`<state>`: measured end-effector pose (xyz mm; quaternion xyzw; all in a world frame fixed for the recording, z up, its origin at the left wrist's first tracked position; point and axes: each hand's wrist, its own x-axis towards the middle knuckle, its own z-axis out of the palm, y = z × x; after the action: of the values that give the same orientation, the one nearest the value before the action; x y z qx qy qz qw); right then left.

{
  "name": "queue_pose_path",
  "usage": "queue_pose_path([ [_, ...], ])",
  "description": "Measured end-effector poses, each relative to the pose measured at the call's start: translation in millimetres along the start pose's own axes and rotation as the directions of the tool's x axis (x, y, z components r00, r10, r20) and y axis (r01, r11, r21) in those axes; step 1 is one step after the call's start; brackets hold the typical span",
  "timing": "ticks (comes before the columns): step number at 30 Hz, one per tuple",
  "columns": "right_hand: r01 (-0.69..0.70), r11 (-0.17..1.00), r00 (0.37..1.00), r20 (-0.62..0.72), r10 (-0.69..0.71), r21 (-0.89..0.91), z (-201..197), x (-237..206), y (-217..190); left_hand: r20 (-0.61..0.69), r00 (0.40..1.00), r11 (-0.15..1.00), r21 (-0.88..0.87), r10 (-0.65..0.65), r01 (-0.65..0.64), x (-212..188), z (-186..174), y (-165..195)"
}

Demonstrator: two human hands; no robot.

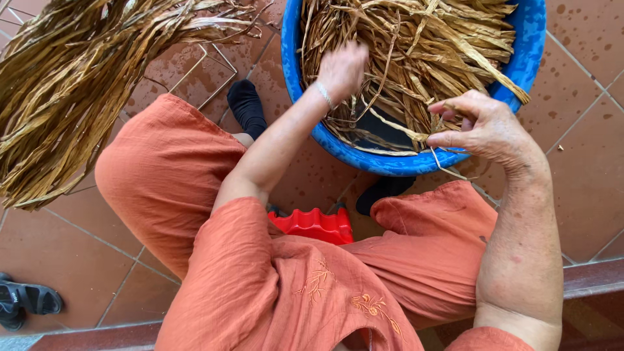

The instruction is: The person sits on a low stool and repeatedly pulls dried plant stalks from a blue basin, strips them by hand, and places the processed pieces onto a wire rack beside the basin. The hands work continuously, handling stalks one at a time and moving them between the basin and the rack.

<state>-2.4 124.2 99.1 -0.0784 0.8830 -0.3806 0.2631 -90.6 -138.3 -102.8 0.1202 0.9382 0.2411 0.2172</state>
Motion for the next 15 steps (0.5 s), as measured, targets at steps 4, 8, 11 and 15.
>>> queue_pose_path([
  [4,-0.101,0.983,0.995,0.029,0.098,0.152,-6.6,3.3,-11.5,-0.620,0.704,0.899,0.435,0.347,-0.061,41.7,-28.3,-12.4],
  [8,-0.185,0.949,0.982,0.026,0.185,0.254,-5.7,11.8,-12.6,-0.558,0.742,0.746,0.655,0.370,0.121,46.5,-26.7,-32.3],
  [11,-0.199,0.965,0.979,-0.012,0.204,0.170,-4.0,19.5,-7.5,-0.309,0.933,0.827,0.562,0.184,0.023,24.9,3.5,-36.9],
  [15,-0.252,0.965,0.966,-0.034,0.255,0.078,-3.8,28.5,-3.2,-0.363,0.927,0.929,0.366,0.093,0.050,-30.5,45.4,-26.3],
])
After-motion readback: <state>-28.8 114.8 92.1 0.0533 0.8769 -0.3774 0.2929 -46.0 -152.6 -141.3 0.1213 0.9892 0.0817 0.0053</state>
